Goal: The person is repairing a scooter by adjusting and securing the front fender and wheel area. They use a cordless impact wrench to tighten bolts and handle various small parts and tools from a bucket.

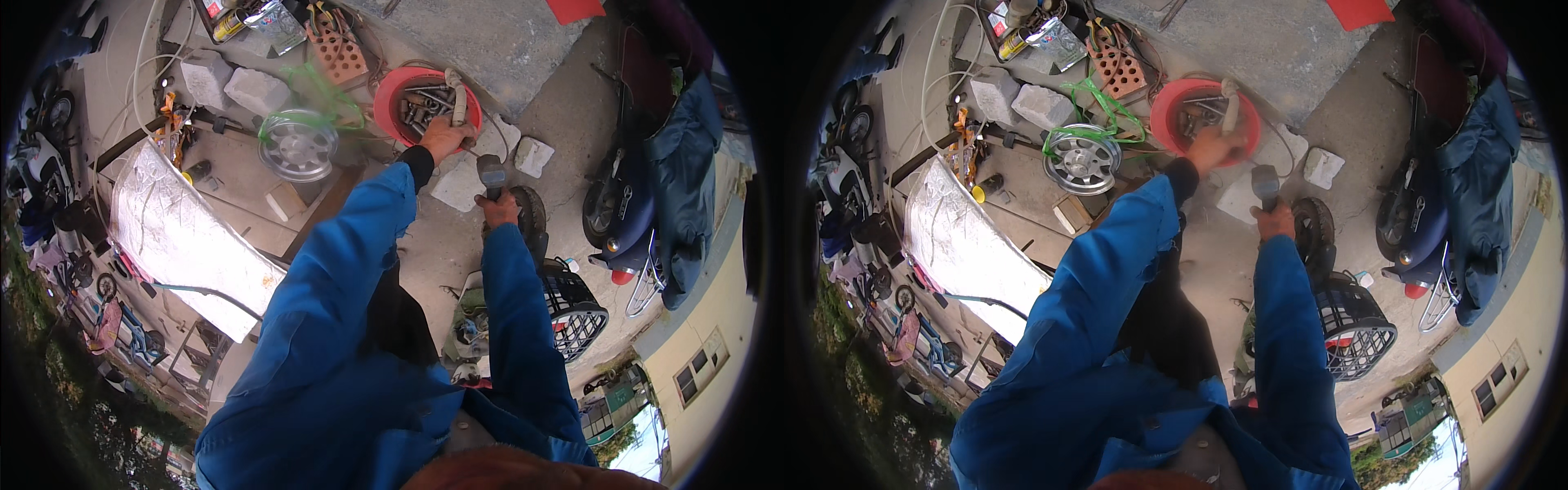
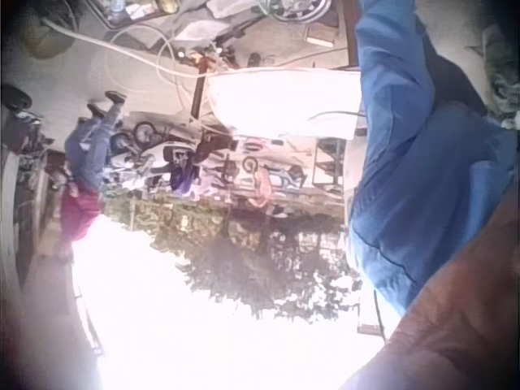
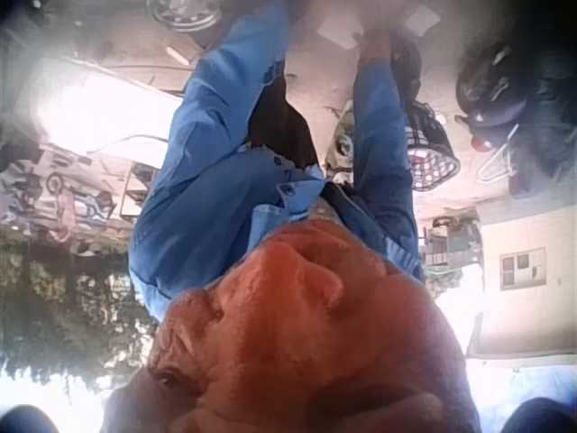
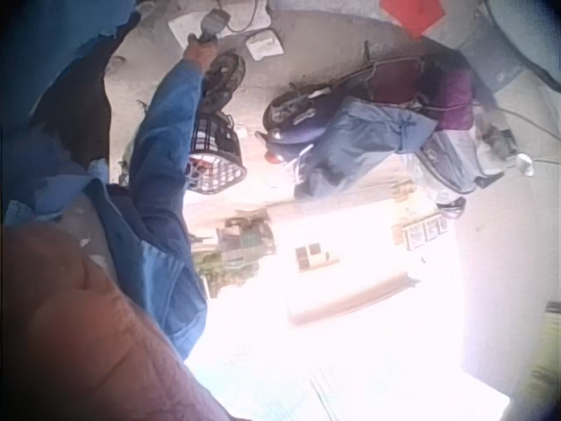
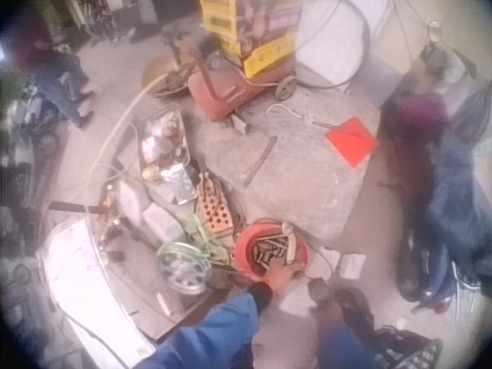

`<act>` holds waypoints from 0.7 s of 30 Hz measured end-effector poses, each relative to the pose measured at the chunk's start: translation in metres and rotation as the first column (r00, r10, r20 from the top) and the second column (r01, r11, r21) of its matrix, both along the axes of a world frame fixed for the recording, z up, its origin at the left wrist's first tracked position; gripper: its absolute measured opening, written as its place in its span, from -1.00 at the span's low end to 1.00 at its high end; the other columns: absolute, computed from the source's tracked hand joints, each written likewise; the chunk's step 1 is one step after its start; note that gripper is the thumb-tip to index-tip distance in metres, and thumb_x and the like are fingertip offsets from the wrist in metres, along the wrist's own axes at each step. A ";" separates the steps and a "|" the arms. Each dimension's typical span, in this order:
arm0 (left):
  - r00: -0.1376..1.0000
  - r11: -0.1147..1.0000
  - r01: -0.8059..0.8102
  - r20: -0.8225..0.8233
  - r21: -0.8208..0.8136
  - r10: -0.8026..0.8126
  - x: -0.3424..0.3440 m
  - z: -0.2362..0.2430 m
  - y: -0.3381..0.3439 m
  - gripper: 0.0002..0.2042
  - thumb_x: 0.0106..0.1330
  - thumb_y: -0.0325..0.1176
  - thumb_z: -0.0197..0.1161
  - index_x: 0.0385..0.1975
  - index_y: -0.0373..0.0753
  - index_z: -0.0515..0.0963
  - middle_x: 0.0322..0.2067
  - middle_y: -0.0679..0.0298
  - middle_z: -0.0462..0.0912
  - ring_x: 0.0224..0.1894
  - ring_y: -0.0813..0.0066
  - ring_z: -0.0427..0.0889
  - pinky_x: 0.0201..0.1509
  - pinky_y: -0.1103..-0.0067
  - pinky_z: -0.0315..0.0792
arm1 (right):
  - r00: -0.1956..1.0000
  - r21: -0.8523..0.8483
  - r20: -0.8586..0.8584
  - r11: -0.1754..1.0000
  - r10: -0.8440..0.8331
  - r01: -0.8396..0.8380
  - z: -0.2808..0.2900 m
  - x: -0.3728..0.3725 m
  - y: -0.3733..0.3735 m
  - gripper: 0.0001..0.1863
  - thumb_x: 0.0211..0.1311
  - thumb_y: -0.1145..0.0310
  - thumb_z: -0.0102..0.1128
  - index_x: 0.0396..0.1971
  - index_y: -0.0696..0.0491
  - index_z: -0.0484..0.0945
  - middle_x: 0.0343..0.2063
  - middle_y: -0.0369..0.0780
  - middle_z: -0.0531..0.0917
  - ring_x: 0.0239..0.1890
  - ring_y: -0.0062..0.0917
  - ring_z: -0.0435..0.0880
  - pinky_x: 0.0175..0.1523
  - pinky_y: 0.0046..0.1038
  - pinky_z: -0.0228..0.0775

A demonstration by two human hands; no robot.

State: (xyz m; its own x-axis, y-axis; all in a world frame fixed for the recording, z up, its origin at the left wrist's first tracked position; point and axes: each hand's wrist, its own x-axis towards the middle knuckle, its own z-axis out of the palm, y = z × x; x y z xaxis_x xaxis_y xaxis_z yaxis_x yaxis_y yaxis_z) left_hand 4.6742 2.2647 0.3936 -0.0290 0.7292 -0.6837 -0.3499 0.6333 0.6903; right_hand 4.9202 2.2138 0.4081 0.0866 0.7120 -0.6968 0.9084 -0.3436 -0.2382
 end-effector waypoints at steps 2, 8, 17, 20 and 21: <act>0.981 1.000 0.020 -0.191 -0.013 -0.022 0.008 -0.006 0.000 -0.59 0.23 -0.20 0.49 -0.16 -0.49 0.68 -0.30 -0.02 0.78 -0.19 0.13 0.79 0.06 0.28 0.59 | 0.938 0.031 -0.176 0.951 -0.298 0.308 -0.021 0.062 -0.069 -0.39 0.07 0.15 0.64 0.07 0.19 0.71 -0.26 -0.04 0.82 -0.18 -0.25 0.84 -0.08 -0.25 0.61; 0.971 0.982 0.189 -0.152 0.025 -0.184 -0.003 0.141 -0.071 -0.65 0.27 -0.17 0.45 -0.25 -0.41 0.69 -0.38 0.00 0.75 -0.29 0.07 0.71 -0.04 0.29 0.56 | 0.408 -0.180 -0.428 0.519 -0.806 0.836 0.115 0.049 -0.217 -0.63 0.22 0.25 0.62 -0.07 0.09 0.71 -0.49 -0.33 0.63 -0.51 -0.57 0.57 -0.40 -0.43 0.40; 0.842 0.885 0.261 0.358 0.385 -0.404 -0.046 0.448 -0.273 -0.72 0.46 -0.31 0.39 -0.08 -0.36 0.51 -0.37 0.23 0.60 -0.30 0.52 0.54 -0.19 0.47 0.46 | 0.296 -0.106 -0.462 0.383 -0.836 0.918 0.187 0.076 -0.364 -0.74 0.35 0.26 0.52 -0.17 0.12 0.69 -0.47 -0.27 0.62 -0.46 -0.55 0.59 -0.33 -0.46 0.43; 0.945 0.795 0.190 0.112 0.576 -0.306 -0.059 0.502 -0.354 -0.76 0.47 -0.32 0.37 -0.13 -0.34 0.47 -0.39 0.27 0.55 -0.33 0.54 0.49 -0.24 0.48 0.42 | 0.341 -0.132 -0.515 0.466 -0.786 0.875 0.201 0.086 -0.390 -0.73 0.37 0.23 0.51 -0.19 0.10 0.67 -0.49 -0.29 0.59 -0.47 -0.56 0.55 -0.34 -0.46 0.40; 0.943 0.796 0.180 0.129 0.579 -0.307 -0.055 0.510 -0.382 -0.75 0.48 -0.31 0.37 -0.16 -0.32 0.45 -0.41 0.30 0.51 -0.34 0.55 0.46 -0.27 0.48 0.39 | 0.350 -0.145 -0.534 0.491 -0.770 0.859 0.206 0.089 -0.398 -0.73 0.37 0.22 0.51 -0.20 0.10 0.67 -0.50 -0.30 0.58 -0.47 -0.56 0.54 -0.34 -0.46 0.39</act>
State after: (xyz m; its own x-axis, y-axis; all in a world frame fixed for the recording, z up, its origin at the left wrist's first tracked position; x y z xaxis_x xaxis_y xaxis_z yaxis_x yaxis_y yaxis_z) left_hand 4.6187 1.8827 0.9033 0.2952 0.9462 -0.1325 -0.4094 0.2506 0.8773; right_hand 5.0090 1.8153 0.6138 0.3808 0.5673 -0.7302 -0.0662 -0.7709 -0.6335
